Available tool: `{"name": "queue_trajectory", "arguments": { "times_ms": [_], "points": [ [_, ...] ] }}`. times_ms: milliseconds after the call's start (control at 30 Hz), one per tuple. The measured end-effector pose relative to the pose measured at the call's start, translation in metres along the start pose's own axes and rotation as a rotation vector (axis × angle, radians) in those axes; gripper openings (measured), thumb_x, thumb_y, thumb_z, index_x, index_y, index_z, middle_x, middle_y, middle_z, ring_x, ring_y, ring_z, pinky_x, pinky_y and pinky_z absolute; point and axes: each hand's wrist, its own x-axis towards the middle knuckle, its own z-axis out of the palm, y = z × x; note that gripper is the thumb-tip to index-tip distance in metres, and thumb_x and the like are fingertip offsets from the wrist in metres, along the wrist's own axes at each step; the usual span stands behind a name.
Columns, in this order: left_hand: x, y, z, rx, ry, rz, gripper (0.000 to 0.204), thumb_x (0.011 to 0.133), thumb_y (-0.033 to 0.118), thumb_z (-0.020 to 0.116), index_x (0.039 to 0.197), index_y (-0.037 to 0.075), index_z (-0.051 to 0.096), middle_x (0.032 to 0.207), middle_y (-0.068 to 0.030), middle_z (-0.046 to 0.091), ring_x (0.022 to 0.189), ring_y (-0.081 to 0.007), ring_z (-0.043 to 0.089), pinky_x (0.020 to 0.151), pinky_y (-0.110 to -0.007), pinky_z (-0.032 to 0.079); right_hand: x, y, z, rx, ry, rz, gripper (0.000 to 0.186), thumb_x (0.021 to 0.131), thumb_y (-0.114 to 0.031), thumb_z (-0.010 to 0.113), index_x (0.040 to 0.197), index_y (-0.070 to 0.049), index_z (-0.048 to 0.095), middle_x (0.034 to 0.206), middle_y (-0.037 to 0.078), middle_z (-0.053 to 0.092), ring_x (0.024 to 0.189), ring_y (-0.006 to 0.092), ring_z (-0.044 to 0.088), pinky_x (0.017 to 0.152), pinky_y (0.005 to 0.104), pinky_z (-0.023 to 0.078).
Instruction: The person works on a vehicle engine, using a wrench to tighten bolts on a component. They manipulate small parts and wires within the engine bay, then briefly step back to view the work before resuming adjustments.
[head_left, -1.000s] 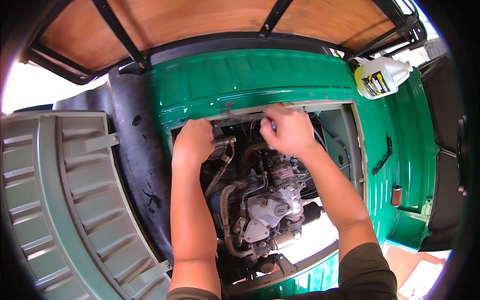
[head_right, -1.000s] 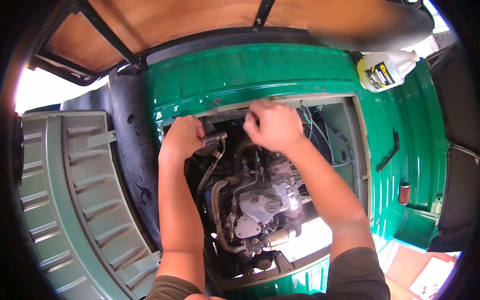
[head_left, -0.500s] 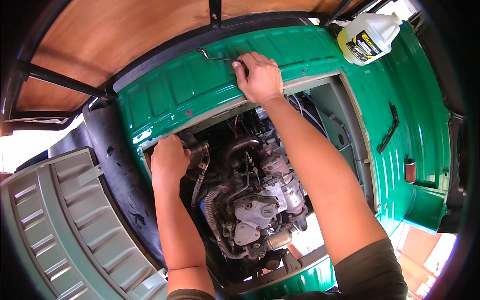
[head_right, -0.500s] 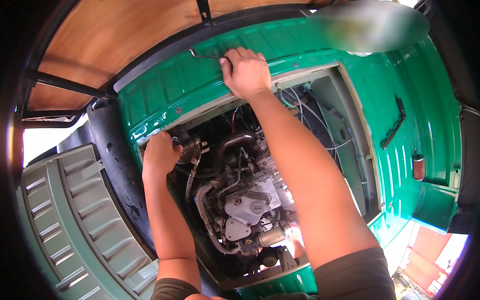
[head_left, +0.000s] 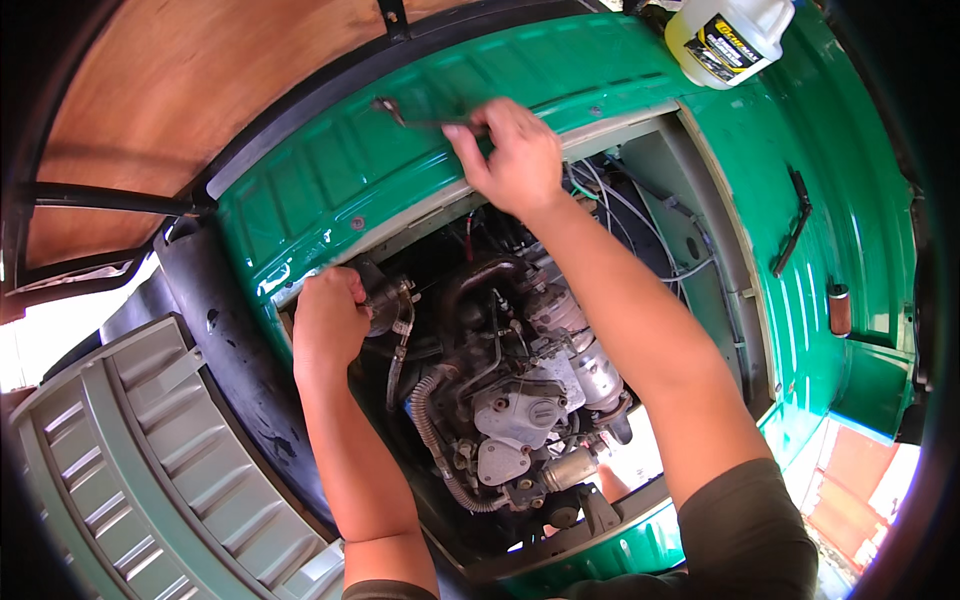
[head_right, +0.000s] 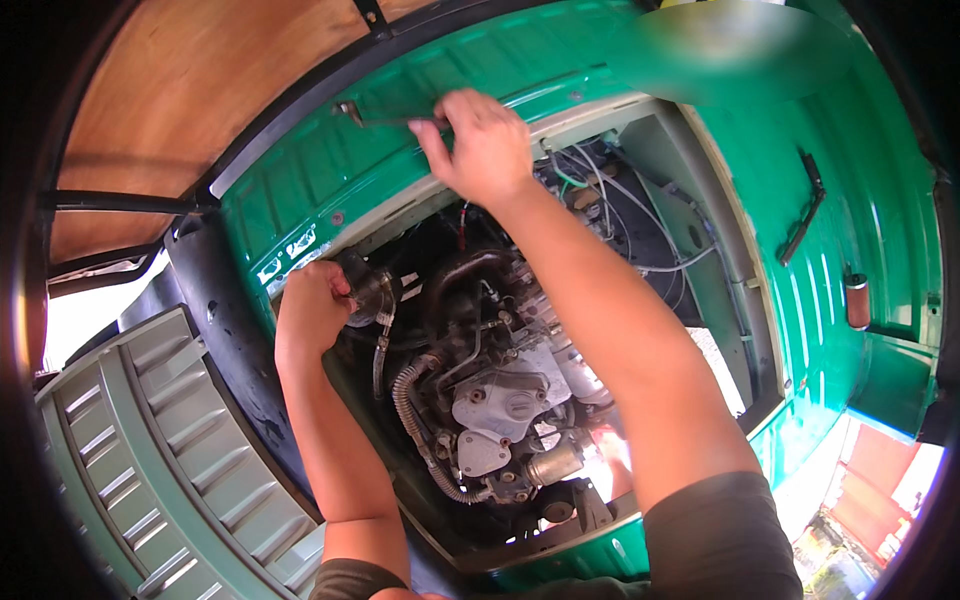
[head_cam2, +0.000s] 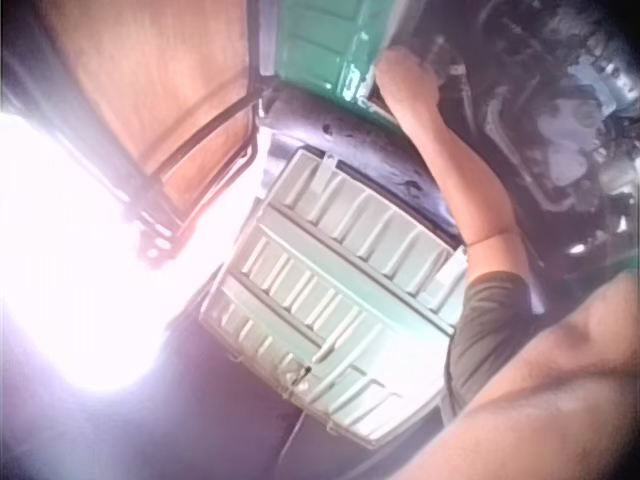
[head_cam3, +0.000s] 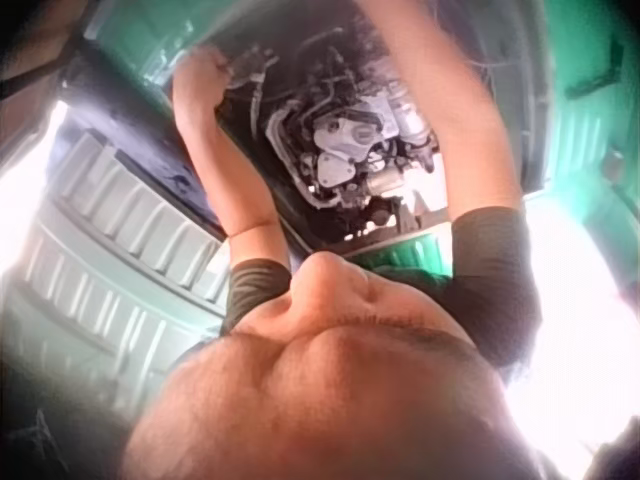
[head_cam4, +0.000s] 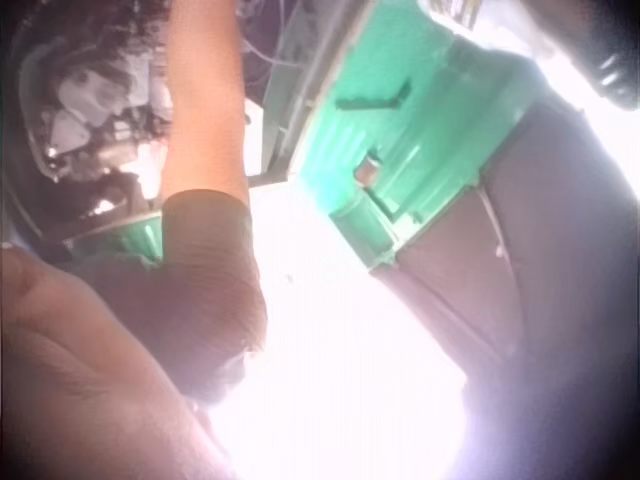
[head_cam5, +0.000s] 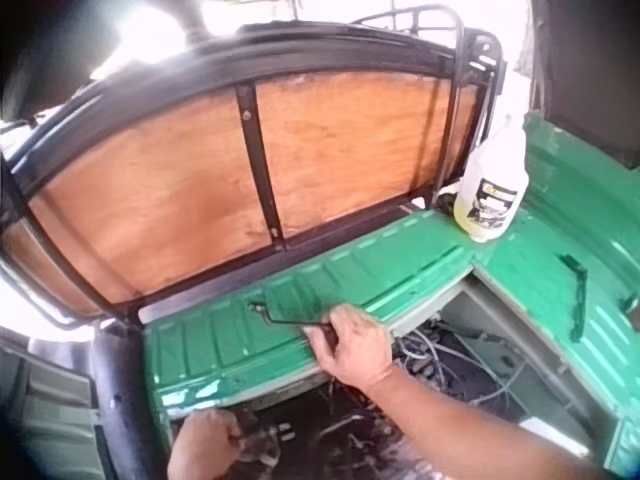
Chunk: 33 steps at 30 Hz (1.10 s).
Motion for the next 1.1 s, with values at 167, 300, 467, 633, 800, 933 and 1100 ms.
{"name": "queue_trajectory", "arguments": {
  "times_ms": [167,300,467,633,800,933,1100],
  "points": [
    [-0.004,-0.004,0.0,-0.039,0.05,0.034,0.011,0.073,-0.004,0.078,0.083,-0.005,0.073,0.076,-0.02,0.074,0.07,-0.0298,0.074,0.068,-0.038,0.057,-0.097,-0.057,-0.025,0.496,-0.546,0.742,0.048,0.107,-0.043,0.055,0.088,-0.001,0.07,0.06,0.011,0.059,0.055,0.0229,0.063,0.049,0.0378,0.049],
    [-0.001,-0.002,0.0,-0.04,0.044,0.035,0.01,0.071,-0.005,0.076,0.08,-0.004,0.073,0.078,-0.0213,0.073,0.073,-0.0331,0.074,0.07,-0.04,0.057,-0.116,-0.088,-0.002,1.108,-0.618,1.508,0.048,0.113,-0.038,0.041,0.124,0.002,0.063,0.109,0.017,0.067,0.089,0.0229,0.067,0.07,0.0337,0.057],
    [0.0,0.003,0.002,-0.04,0.047,0.041,0.012,0.066,-0.007,0.072,0.077,-0.003,0.072,0.084,-0.0236,0.072,0.08,-0.0401,0.072,0.075,-0.045,0.058,-0.119,-0.087,0.038,1.133,-0.549,1.628,0.042,0.109,-0.031,0.05,0.133,0.002,0.057,0.127,0.018,0.065,0.115,0.0272,0.062,0.103,0.0421,0.045],
    [-0.005,0.006,-0.005,0.064,0.019,-0.068,0.013,0.072,0.0,0.078,0.083,-0.003,0.072,0.088,-0.0237,0.073,0.088,-0.0414,0.072,0.079,-0.048,0.059,-0.11,-0.108,0.048,1.074,-0.661,1.644,0.061,0.108,-0.04,0.047,0.146,0.007,0.044,0.154,0.027,0.046,0.143,0.0356,0.043,0.117,0.0504,0.03],
    [-0.005,0.013,-0.004,0.177,-0.018,-0.137,0.017,0.077,0.007,0.081,0.085,-0.004,0.072,0.092,-0.0257,0.073,0.093,-0.0435,0.072,0.083,-0.05,0.059,-0.122,-0.091,0.062,1.114,-0.741,1.594,0.067,0.109,-0.045,0.041,0.152,0.006,0.039,0.163,0.027,0.035,0.153,0.0378,0.029,0.123,0.0534,0.023],
    [-0.008,0.021,-0.003,0.246,-0.004,-0.117,0.013,0.076,0.003,0.078,0.085,-0.004,0.071,0.092,-0.0257,0.073,0.091,-0.0435,0.072,0.082,-0.051,0.059,-0.112,-0.101,0.054,1.018,-0.811,1.504,0.067,0.109,-0.047,0.039,0.15,0.006,0.042,0.161,0.028,0.038,0.152,0.0404,0.031,0.122,0.0533,0.024],
    [-0.007,0.017,0.005,0.195,0.037,-0.013,0.011,0.073,-0.003,0.073,0.083,0.0,0.072,0.086,-0.0235,0.072,0.086,-0.0427,0.072,0.077,-0.05,0.058,-0.091,-0.116,0.034,0.863,-0.883,1.407,0.065,0.11,-0.047,0.038,0.14,0.008,0.051,0.153,0.031,0.046,0.146,0.0434,0.04,0.117,0.0531,0.032]
  ]
}}
